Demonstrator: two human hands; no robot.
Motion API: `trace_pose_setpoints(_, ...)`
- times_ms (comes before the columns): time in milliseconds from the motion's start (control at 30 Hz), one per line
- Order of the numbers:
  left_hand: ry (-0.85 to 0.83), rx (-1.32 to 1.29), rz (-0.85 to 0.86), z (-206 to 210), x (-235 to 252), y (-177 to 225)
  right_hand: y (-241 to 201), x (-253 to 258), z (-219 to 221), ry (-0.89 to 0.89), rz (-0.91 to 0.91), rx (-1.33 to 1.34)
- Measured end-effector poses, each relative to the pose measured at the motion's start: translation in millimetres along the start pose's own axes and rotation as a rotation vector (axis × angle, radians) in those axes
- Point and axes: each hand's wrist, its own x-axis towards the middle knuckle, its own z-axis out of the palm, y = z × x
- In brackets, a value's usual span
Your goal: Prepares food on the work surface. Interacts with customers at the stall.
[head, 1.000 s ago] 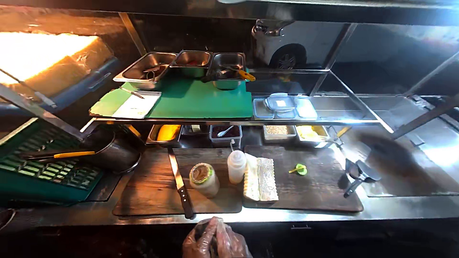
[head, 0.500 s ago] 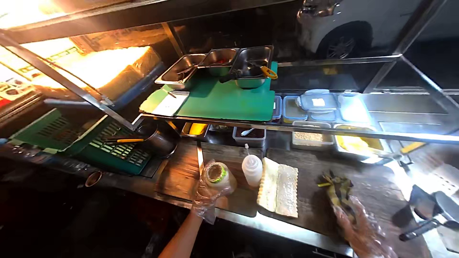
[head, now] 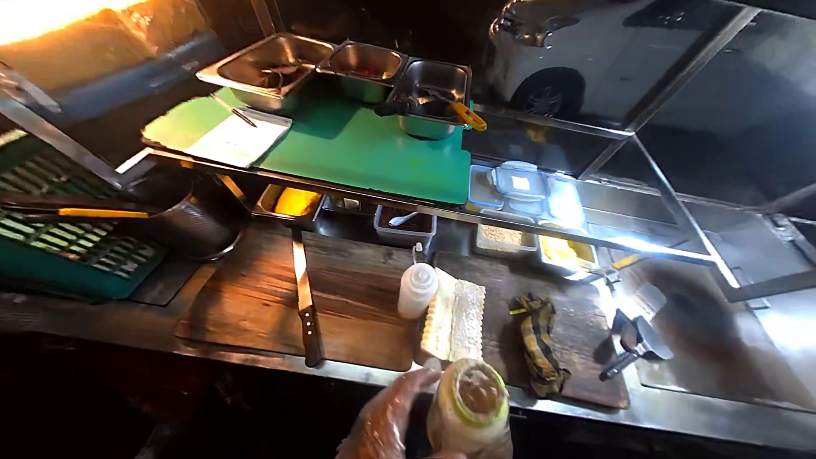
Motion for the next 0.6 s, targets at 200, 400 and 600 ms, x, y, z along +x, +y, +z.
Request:
trace_pose_setpoints(200,0.045,-0.579,-0.787,5.8,53.7,-108.6,52.0,1.5,-14.9,-0.109,0.522,-0.647)
trace_pose_setpoints(400,0.024,-0.842,-0.662,37.5,77.3,-119.5,31.4,52.7,-0.5,-0.42,0.769,-0.957)
trace_pose_setpoints(600,-0.041,-0.685,-0.569,32.4,79.3,-132.5,23.0,77.2,-15.5,-0.638,0.755,-0.963)
